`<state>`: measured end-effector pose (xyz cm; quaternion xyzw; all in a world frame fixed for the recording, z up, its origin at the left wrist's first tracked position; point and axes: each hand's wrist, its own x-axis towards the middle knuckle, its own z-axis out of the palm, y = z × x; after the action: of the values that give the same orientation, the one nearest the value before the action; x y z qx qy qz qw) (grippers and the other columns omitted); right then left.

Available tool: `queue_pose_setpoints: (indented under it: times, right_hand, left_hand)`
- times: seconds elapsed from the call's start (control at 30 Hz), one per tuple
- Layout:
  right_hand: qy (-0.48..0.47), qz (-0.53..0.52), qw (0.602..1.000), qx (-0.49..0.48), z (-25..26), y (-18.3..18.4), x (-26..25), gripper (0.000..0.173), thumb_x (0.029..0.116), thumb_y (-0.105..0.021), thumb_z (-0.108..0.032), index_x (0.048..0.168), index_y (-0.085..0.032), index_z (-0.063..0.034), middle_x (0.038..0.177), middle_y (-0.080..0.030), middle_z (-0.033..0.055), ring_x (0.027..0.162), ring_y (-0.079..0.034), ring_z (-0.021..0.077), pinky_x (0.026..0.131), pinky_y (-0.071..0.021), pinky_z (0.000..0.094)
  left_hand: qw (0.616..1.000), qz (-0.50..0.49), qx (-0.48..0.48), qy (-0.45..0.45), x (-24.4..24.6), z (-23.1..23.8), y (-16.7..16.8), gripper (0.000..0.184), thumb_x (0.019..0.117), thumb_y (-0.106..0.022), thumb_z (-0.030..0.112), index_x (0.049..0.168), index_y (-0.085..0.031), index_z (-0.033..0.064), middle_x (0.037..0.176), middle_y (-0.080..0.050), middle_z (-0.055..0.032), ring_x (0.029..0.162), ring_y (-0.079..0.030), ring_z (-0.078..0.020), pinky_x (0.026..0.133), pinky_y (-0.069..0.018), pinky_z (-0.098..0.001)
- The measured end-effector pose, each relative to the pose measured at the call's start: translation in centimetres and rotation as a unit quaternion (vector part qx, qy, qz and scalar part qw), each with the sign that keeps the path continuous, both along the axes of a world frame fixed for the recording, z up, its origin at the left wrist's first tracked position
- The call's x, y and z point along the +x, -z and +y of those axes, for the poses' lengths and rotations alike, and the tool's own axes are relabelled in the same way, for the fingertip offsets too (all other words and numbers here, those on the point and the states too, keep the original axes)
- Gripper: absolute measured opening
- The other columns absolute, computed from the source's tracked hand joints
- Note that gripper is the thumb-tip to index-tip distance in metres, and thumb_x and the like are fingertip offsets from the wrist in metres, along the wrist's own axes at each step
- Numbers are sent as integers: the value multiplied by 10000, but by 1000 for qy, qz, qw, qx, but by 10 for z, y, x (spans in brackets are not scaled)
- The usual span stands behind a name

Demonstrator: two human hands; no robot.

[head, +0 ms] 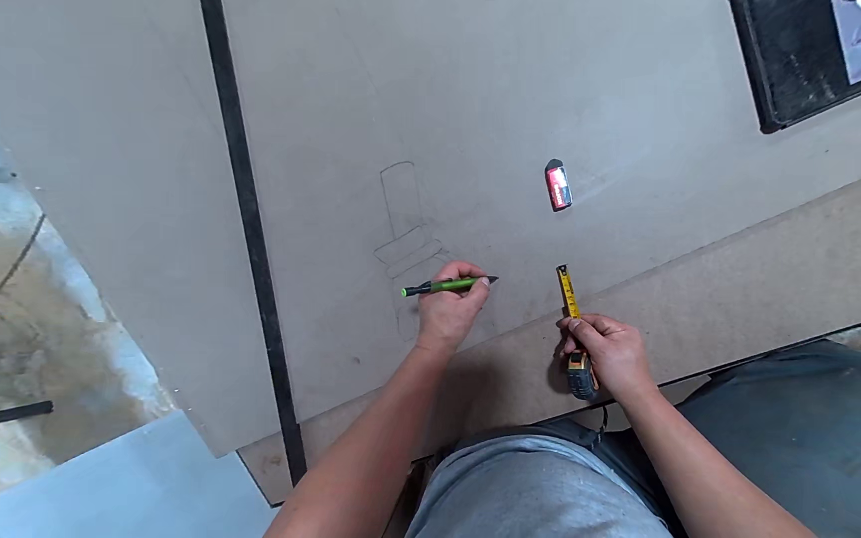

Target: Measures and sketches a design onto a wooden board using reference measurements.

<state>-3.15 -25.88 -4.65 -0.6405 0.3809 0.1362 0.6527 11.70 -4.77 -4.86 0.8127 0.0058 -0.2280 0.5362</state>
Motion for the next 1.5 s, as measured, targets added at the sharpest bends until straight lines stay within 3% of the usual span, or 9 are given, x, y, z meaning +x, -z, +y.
queue_pose_setpoints:
  times: [0.37, 1.2, 1.33, 1.5]
  right_hand:
    - [-2, 0, 1000, -1, 0, 1, 0, 237, 1046, -620, -254, 1081, -799, -102, 742, -750, 50, 659, -722, 164, 646, -629, 354]
    - [-17, 6, 999, 27, -5, 2, 2, 262, 1054, -603, -262, 1087, -793, -84, 742, -750, 70, 657, -721, 183, 651, -626, 376]
    - [23, 0, 994, 103, -16, -5, -9, 304, 1082, -520, -272, 1117, -737, -62, 719, -677, 78, 586, -634, 156, 565, -569, 312]
    - [44, 20, 993, 107, -44, -31, -54, 430, 1109, -391, -394, 1100, -697, -92, 793, -639, 55, 647, -596, 151, 578, -531, 305]
  left_hand:
    - [1000, -15, 19, 6, 4, -1, 2, 71, 902, -734, 117, 972, -727, 106, 804, -743, -11, 654, -694, -108, 605, -601, -288]
    - [1000, 9, 1, -2, 7, 0, 4, 60, 909, -743, 97, 964, -726, 80, 809, -752, -36, 667, -718, -135, 612, -625, -312]
    - [996, 0, -78, -46, 3, 15, 1, 27, 915, -658, 28, 933, -676, 17, 755, -730, -87, 607, -693, -172, 536, -589, -311]
    - [989, -21, -74, -122, -22, 50, 5, 65, 977, -628, 72, 1019, -672, 47, 840, -732, -62, 682, -706, -152, 623, -617, -310]
